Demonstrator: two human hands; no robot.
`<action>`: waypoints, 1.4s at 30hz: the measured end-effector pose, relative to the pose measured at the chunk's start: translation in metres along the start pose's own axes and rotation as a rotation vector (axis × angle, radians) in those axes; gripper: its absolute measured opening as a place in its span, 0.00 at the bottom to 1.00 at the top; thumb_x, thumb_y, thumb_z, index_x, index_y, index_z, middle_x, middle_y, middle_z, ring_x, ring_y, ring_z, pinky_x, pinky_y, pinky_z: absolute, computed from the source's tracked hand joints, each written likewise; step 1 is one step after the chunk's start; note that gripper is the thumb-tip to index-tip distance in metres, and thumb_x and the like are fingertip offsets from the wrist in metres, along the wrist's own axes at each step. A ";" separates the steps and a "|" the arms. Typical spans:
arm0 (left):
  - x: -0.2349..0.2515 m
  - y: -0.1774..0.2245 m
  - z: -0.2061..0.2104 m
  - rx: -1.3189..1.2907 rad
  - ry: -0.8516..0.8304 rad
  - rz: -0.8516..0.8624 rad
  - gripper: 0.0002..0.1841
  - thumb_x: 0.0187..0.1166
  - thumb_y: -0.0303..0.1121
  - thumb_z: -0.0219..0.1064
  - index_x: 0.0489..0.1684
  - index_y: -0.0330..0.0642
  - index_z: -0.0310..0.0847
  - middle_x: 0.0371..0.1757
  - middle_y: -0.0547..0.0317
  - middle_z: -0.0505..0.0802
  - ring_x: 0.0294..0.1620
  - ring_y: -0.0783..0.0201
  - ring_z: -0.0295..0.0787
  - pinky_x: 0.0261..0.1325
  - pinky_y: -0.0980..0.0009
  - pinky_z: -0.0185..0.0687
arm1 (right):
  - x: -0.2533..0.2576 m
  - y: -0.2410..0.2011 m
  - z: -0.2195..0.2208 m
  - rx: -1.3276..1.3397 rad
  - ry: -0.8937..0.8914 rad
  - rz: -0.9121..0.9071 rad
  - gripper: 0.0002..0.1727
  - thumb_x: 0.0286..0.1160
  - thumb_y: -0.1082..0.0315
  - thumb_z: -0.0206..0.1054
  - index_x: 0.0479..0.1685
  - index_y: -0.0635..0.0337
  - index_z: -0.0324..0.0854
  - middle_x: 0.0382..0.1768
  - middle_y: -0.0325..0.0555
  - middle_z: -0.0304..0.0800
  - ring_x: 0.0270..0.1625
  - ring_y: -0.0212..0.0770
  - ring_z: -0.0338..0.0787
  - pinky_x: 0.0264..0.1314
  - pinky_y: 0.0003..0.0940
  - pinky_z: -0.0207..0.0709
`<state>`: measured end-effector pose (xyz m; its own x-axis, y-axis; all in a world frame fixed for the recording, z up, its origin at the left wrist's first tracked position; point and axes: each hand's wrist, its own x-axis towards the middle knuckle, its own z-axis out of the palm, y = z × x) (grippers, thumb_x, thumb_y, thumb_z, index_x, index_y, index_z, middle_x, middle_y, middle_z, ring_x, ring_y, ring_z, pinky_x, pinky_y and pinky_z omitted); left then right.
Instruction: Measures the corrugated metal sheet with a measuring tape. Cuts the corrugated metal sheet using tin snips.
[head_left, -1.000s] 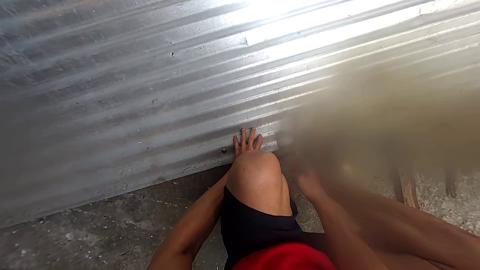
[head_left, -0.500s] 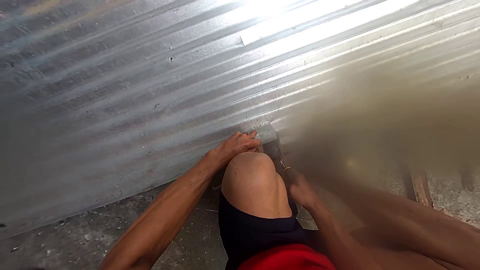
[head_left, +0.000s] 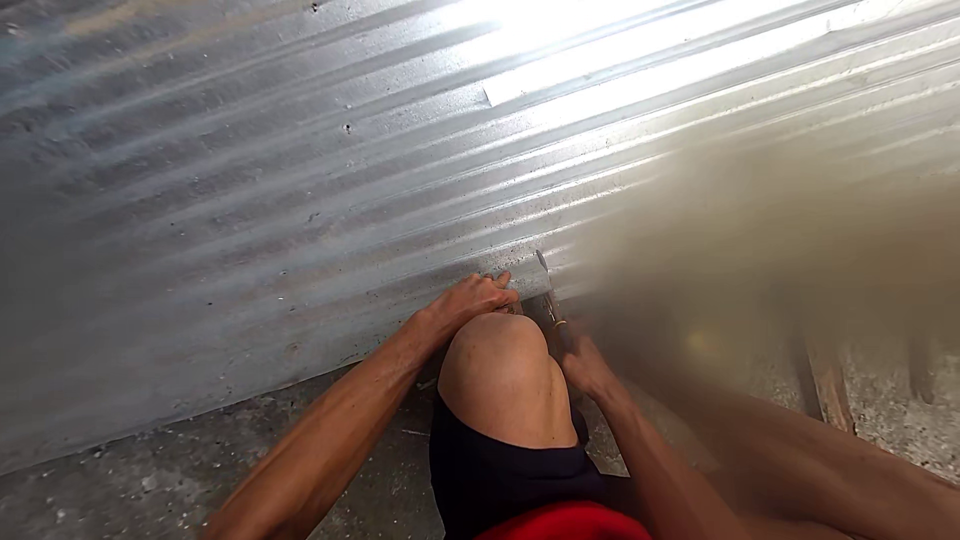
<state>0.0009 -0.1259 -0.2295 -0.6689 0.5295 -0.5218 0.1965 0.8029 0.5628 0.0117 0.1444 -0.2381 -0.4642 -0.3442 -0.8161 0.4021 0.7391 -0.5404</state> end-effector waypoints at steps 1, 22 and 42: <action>0.001 0.000 -0.001 0.009 -0.014 -0.006 0.13 0.90 0.37 0.58 0.51 0.41 0.87 0.72 0.35 0.86 0.61 0.36 0.90 0.52 0.43 0.85 | 0.004 0.002 0.001 -0.011 0.005 -0.007 0.45 0.63 0.70 0.66 0.90 0.67 0.57 0.75 0.65 0.77 0.75 0.51 0.80 0.78 0.46 0.74; 0.002 0.008 -0.003 0.109 0.019 -0.012 0.10 0.89 0.27 0.55 0.49 0.43 0.85 0.60 0.37 0.88 0.50 0.40 0.92 0.45 0.49 0.85 | 0.005 -0.001 -0.018 0.143 -0.131 0.040 0.30 0.58 0.73 0.71 0.68 0.61 0.77 0.49 0.50 0.90 0.49 0.38 0.91 0.54 0.41 0.86; -0.001 0.006 -0.002 0.071 0.095 0.037 0.08 0.84 0.27 0.62 0.48 0.44 0.88 0.45 0.44 0.91 0.43 0.45 0.92 0.43 0.50 0.85 | 0.003 -0.006 -0.017 0.216 -0.171 0.024 0.35 0.52 0.72 0.71 0.70 0.62 0.72 0.52 0.46 0.89 0.53 0.32 0.90 0.57 0.32 0.85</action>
<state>0.0014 -0.1221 -0.2249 -0.7245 0.5337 -0.4362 0.2705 0.8022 0.5322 -0.0056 0.1491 -0.2339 -0.3197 -0.4348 -0.8419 0.5784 0.6142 -0.5368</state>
